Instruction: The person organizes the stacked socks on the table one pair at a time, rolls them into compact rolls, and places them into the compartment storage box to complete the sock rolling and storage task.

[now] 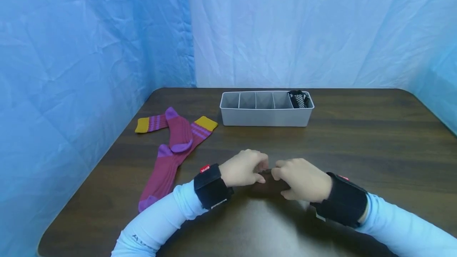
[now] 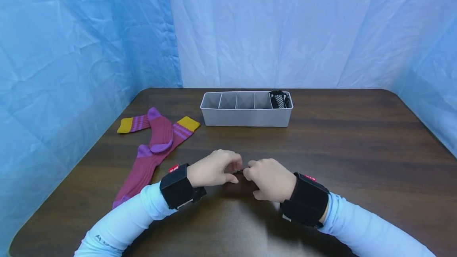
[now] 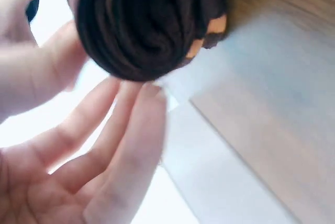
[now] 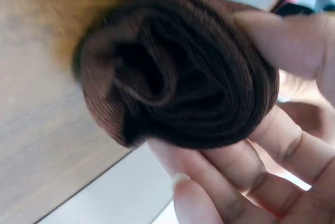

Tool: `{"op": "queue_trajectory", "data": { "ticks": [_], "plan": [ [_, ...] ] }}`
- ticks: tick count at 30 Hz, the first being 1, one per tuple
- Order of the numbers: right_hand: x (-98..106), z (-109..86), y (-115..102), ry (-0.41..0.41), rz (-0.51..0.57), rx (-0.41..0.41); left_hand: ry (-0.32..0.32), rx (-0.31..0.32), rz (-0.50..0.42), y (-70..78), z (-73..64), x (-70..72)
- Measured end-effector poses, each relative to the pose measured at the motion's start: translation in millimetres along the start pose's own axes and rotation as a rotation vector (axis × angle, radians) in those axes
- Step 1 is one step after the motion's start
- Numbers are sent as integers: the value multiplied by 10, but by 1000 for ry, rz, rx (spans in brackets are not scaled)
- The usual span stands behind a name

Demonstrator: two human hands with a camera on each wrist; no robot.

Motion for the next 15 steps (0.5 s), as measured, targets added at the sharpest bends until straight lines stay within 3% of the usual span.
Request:
{"op": "queue_trajectory", "data": {
  "ticks": [4, 10, 12, 15],
  "plan": [
    [-6, 89, 105, -93, 116, -34, 149, -116, 216, 211, -146, 16],
    [-40, 208, 258, -239, 247, -82, 223, -273, 507, 429, -255, -126],
    [-62, 246, 304, -290, 291, -103, 249, -301, 563, 446, -257, -168],
    [-111, 304, 380, -370, 349, -122, 257, -285, 613, 430, -217, -198]
  ]
}}
Point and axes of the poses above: each hand's wrist, its own z-axis towards the middle knuckle, its own x-axis out of the back of the hand, y = z × x, the point moved 7 cm from there along z, towards the middle knuckle, and after that the axes turned 4 degrees about -x, right-handed, at the moved point
